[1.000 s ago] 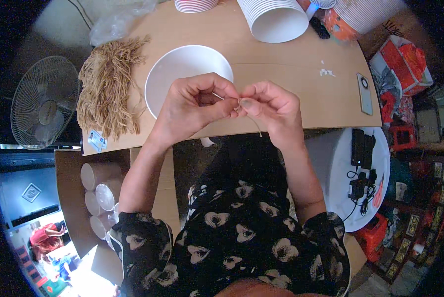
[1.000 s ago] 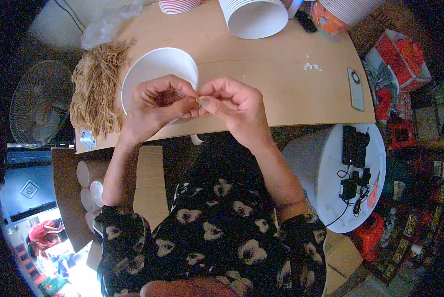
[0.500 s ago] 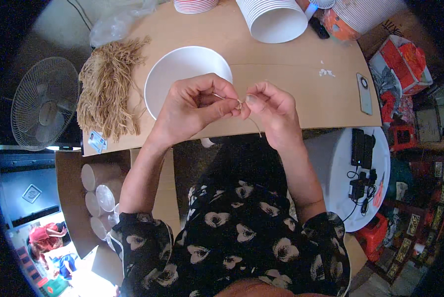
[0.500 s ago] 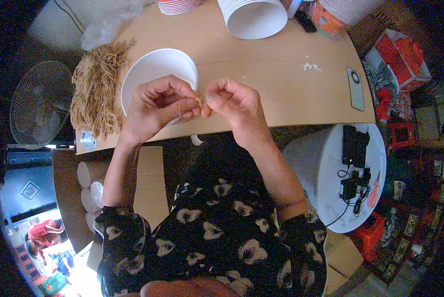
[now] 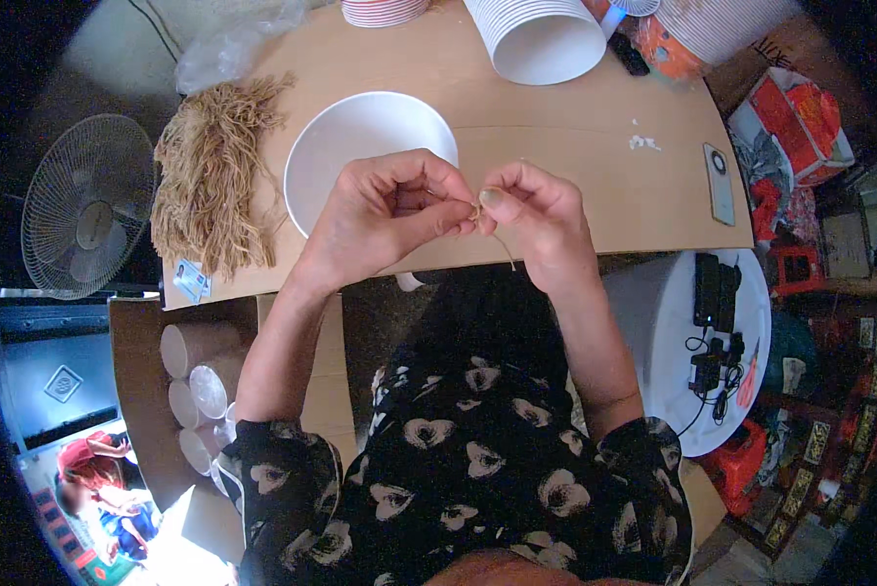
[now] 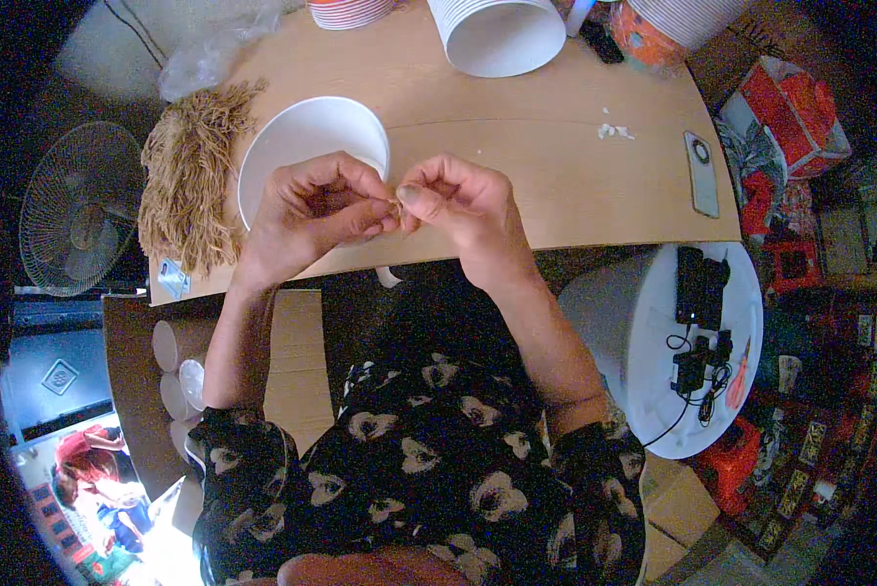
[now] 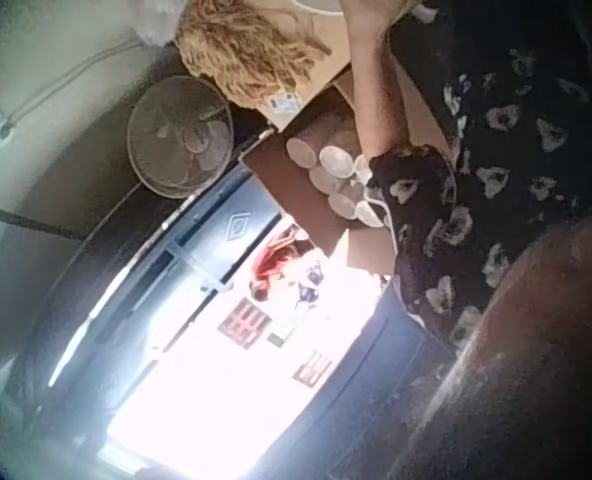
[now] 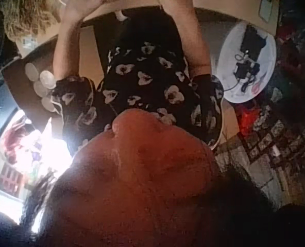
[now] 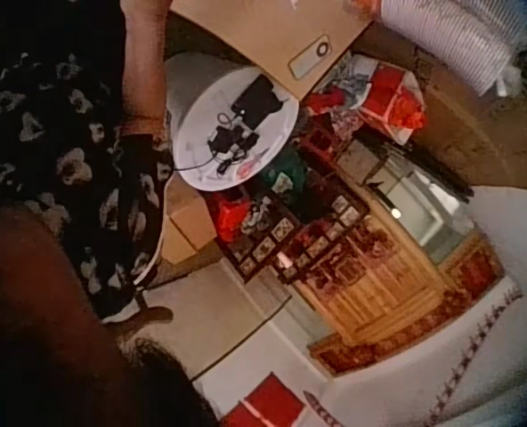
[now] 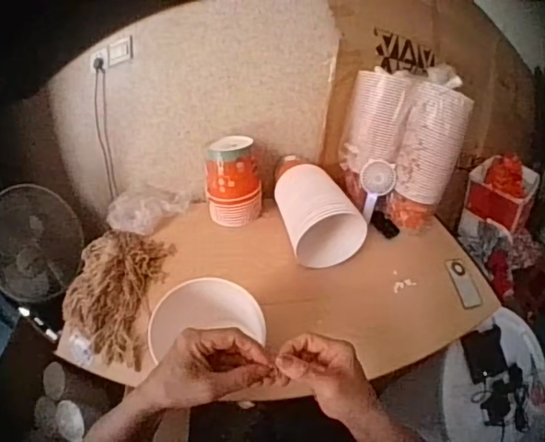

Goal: Threading a string handle through the holes of a paper bowl for packaging.

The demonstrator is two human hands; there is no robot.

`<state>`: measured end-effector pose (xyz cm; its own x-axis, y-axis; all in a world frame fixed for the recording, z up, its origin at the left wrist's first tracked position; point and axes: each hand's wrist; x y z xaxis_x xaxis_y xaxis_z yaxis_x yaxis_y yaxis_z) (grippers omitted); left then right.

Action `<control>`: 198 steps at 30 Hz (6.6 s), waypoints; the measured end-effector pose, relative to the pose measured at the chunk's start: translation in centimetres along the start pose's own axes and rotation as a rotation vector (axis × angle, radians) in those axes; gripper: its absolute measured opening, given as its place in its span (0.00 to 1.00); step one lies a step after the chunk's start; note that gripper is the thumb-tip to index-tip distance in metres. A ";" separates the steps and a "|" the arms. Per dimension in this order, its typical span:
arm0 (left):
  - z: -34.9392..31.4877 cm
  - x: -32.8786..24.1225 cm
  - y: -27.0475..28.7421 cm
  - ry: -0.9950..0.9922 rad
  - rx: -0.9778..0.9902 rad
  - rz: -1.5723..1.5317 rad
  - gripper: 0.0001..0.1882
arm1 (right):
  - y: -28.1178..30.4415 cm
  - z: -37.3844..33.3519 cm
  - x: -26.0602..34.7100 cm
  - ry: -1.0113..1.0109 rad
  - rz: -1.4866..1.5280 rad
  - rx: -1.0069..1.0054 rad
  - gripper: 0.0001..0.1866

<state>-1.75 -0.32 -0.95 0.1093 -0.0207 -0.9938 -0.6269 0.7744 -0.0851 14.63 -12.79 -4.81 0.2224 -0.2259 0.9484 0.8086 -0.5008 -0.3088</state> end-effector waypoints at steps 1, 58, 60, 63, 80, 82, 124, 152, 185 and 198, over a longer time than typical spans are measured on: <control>0.0 0.0 0.0 -0.004 0.016 -0.008 0.05 | 0.0 0.0 -0.1 0.000 0.000 -0.001 0.07; -4.0 -0.5 2.2 -0.638 -0.143 0.833 0.08 | 4.8 -5.3 1.9 0.188 0.425 0.265 0.16; -4.1 -0.2 3.2 -0.673 -0.180 0.860 0.07 | 4.7 -5.6 3.4 0.286 0.224 0.334 0.18; -3.5 -2.5 5.1 -0.654 -0.095 0.927 0.07 | 6.3 -6.2 7.1 0.383 0.100 0.403 0.18; 13.2 -1.5 6.3 -0.491 0.203 0.905 0.17 | 2.3 -7.4 8.9 0.395 -0.404 0.453 0.08; 13.5 -1.1 4.9 -0.670 0.268 0.879 0.18 | 1.1 -6.9 8.3 0.220 -0.448 0.373 0.07; -8.4 4.8 3.1 -0.316 -0.716 0.481 0.05 | -5.0 1.6 0.5 1.012 -0.987 0.004 0.09; -5.4 7.9 0.6 -0.297 -0.945 0.118 0.05 | -5.9 1.5 -1.5 0.967 -1.028 0.082 0.05; -5.9 4.2 4.8 -0.744 -1.094 1.239 0.14 | -5.9 6.5 1.4 0.475 -0.830 0.429 0.06; 0.5 -1.0 4.4 -0.339 -0.523 0.250 0.10 | -6.9 6.9 -0.2 0.861 -0.791 0.364 0.02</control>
<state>-4.22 3.38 -0.34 0.0949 0.3853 -0.9179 -0.9468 0.3198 0.0364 12.75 -3.47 -2.38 -0.7205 -0.5133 0.4663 0.6933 -0.5189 0.5000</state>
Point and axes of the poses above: each hand's wrist, its own z-axis towards the middle knuckle, its own y-axis out of the back of the hand, x = y × z, and after that the axes turned 15 degrees about -x, right-handed
